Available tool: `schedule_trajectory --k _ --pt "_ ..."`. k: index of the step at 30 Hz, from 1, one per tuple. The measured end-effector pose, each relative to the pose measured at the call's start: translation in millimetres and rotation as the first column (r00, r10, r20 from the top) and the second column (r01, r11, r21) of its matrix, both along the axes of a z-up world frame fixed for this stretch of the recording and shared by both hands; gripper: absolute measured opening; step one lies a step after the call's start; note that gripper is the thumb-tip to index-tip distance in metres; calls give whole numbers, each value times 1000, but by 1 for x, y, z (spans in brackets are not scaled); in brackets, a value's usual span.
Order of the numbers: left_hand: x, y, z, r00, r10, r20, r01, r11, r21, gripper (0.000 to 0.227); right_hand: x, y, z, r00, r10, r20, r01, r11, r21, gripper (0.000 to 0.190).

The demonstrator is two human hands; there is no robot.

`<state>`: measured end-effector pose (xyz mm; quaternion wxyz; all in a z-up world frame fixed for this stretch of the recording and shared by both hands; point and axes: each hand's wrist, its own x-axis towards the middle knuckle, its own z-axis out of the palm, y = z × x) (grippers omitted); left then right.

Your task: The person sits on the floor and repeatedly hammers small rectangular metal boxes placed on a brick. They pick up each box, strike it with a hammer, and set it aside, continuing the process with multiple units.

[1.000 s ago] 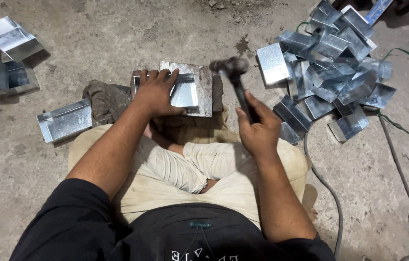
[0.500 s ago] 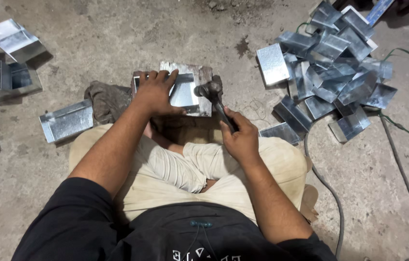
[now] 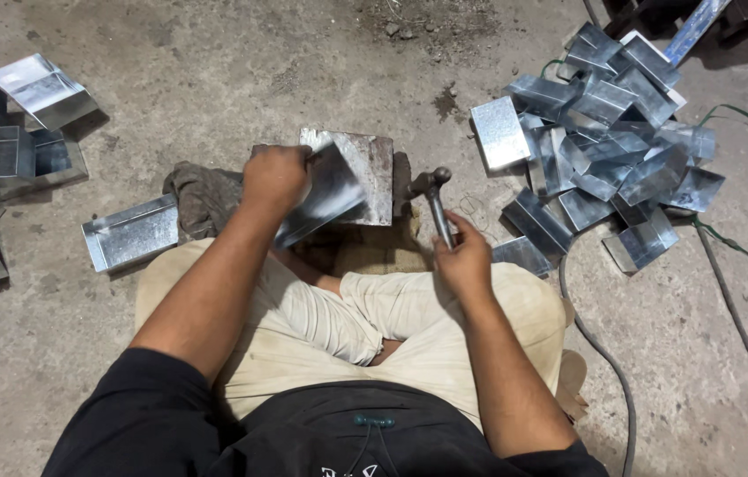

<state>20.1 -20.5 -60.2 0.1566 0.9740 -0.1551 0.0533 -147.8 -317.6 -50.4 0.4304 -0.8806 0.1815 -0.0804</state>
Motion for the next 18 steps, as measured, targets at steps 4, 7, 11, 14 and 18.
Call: schedule_trajectory --k 4,7,11,14,18 --pt "-6 -10 6 996 50 77 1 832 -554 30 -2 2 53 996 32 87 -34 999 25 58" --pt "-6 -33 -14 996 55 77 10 748 -663 37 3 11 109 980 82 184 -77 996 -32 55" --pt "-9 -48 -32 998 -50 41 65 817 -573 58 4 18 187 799 173 576 -104 983 -151 40" --pt "-14 -48 -35 995 -54 89 93 838 -537 63 20 22 220 465 126 876 -233 972 -16 37" --pt "-14 -50 -34 991 -80 -110 8 842 -539 66 50 53 189 431 232 872 -278 953 -116 40"
